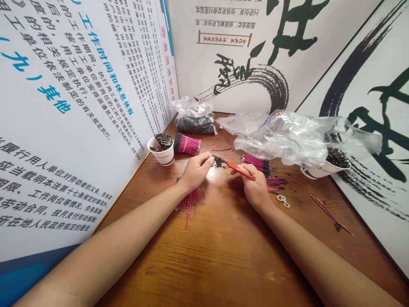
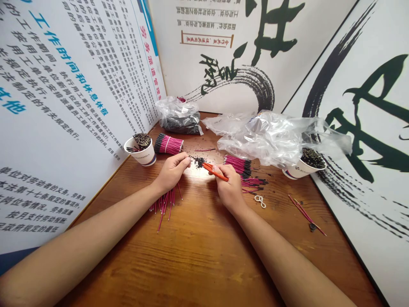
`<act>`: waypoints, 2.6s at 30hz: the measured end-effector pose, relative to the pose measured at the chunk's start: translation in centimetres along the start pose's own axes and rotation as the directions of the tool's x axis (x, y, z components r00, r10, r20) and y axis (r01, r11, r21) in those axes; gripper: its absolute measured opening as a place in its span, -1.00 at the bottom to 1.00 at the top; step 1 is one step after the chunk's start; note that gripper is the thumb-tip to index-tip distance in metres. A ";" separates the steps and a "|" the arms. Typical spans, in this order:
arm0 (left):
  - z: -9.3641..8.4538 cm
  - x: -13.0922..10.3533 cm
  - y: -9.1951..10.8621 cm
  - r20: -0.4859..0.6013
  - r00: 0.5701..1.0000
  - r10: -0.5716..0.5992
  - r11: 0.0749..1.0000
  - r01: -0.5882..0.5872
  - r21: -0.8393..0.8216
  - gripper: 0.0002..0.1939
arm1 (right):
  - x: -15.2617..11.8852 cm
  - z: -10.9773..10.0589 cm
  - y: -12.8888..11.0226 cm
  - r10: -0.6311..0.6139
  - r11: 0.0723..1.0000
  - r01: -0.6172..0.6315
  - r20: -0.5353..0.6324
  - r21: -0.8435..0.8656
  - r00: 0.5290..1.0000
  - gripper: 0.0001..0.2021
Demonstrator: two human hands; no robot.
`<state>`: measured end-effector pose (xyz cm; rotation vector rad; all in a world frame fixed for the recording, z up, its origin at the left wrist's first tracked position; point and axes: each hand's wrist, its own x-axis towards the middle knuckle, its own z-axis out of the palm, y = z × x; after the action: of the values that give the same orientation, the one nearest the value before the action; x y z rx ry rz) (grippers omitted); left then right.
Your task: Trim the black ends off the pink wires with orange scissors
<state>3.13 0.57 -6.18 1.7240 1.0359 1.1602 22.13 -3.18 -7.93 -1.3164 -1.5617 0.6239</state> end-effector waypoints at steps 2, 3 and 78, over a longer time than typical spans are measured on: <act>0.0 0.0 0.0 0.000 1.000 -0.005 1.000 0.005 0.004 -0.69 | 0.0 -0.1 0.0 -0.002 1.000 0.002 0.010 -0.003 1.000 -0.67; 0.0 0.0 0.0 -0.001 1.000 -0.008 1.000 0.008 0.007 -0.69 | 0.0 -0.1 -0.1 -0.003 1.000 0.003 0.014 -0.005 1.000 -0.67; 0.0 -0.4 0.0 -0.021 0.999 0.046 0.999 -0.046 0.005 -0.74 | -0.3 0.3 -1.1 -0.142 0.965 0.173 0.162 -0.199 0.977 -0.74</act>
<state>3.01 0.21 -6.26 1.7508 1.0172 1.2087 21.36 -3.71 -7.27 -1.3082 -1.8758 0.4723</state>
